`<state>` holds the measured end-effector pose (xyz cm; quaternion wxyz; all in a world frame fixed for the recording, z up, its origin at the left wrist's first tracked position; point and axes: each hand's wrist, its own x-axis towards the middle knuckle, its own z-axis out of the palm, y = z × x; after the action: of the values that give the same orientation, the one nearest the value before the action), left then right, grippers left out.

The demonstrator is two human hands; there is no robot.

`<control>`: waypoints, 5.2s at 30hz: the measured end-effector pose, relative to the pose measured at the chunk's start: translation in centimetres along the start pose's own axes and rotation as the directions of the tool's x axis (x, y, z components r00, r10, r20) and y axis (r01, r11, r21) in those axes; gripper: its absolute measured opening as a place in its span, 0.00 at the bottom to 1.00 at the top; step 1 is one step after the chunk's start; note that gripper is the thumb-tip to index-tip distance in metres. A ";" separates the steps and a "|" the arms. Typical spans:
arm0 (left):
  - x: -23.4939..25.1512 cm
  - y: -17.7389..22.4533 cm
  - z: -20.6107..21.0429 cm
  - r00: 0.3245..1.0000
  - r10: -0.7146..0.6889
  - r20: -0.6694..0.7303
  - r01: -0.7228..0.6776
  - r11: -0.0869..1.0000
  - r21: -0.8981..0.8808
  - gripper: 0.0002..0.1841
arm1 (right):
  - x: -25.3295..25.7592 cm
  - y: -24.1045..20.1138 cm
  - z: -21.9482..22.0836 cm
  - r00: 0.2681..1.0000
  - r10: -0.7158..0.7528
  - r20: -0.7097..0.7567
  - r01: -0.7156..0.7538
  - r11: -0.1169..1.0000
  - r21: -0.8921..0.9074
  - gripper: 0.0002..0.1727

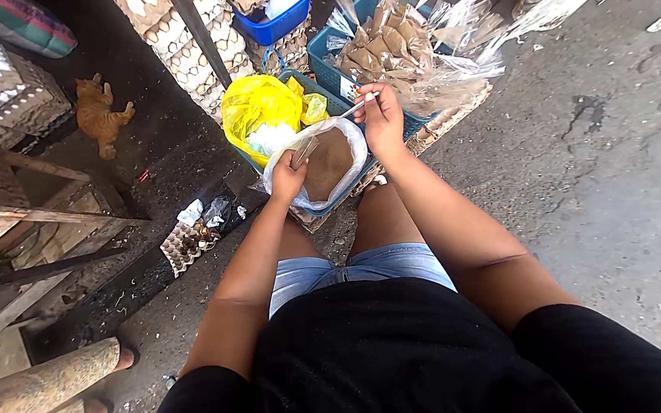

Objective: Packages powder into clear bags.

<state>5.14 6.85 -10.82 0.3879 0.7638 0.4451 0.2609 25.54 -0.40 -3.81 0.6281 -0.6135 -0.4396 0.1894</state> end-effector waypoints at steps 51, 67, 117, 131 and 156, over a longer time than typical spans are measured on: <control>0.5 1.3 -0.3 0.997 -0.072 -0.002 0.056 0.792 -0.608 0.11 | -2.2 -0.6 -2.2 0.977 0.209 -0.044 -0.209 0.978 0.019 0.17; 6.5 14.7 -6.4 0.975 0.195 -0.108 -0.222 0.897 -0.382 0.09 | -10.1 0.2 -4.7 0.977 0.212 -0.028 -0.206 0.901 -0.382 0.28; -2.4 3.8 -5.5 0.977 -0.207 -0.042 0.197 0.965 -0.173 0.22 | -3.4 -10.2 -2.6 0.672 0.661 0.332 0.387 0.068 -0.919 0.11; -2.1 4.8 -3.3 0.986 -0.161 0.037 0.165 0.979 -0.120 0.18 | -4.6 -5.8 -7.9 0.709 0.627 0.324 0.217 0.243 -0.946 0.19; 0.8 7.3 -2.2 0.905 0.099 0.414 -0.204 0.954 0.219 0.09 | -9.0 -4.5 -8.8 0.780 0.538 0.320 0.074 0.429 -0.901 0.16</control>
<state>7.36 6.10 -3.57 0.3464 0.8770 0.3255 0.0698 26.21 -13.45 -1.22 0.0230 -0.8163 -0.5419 0.1986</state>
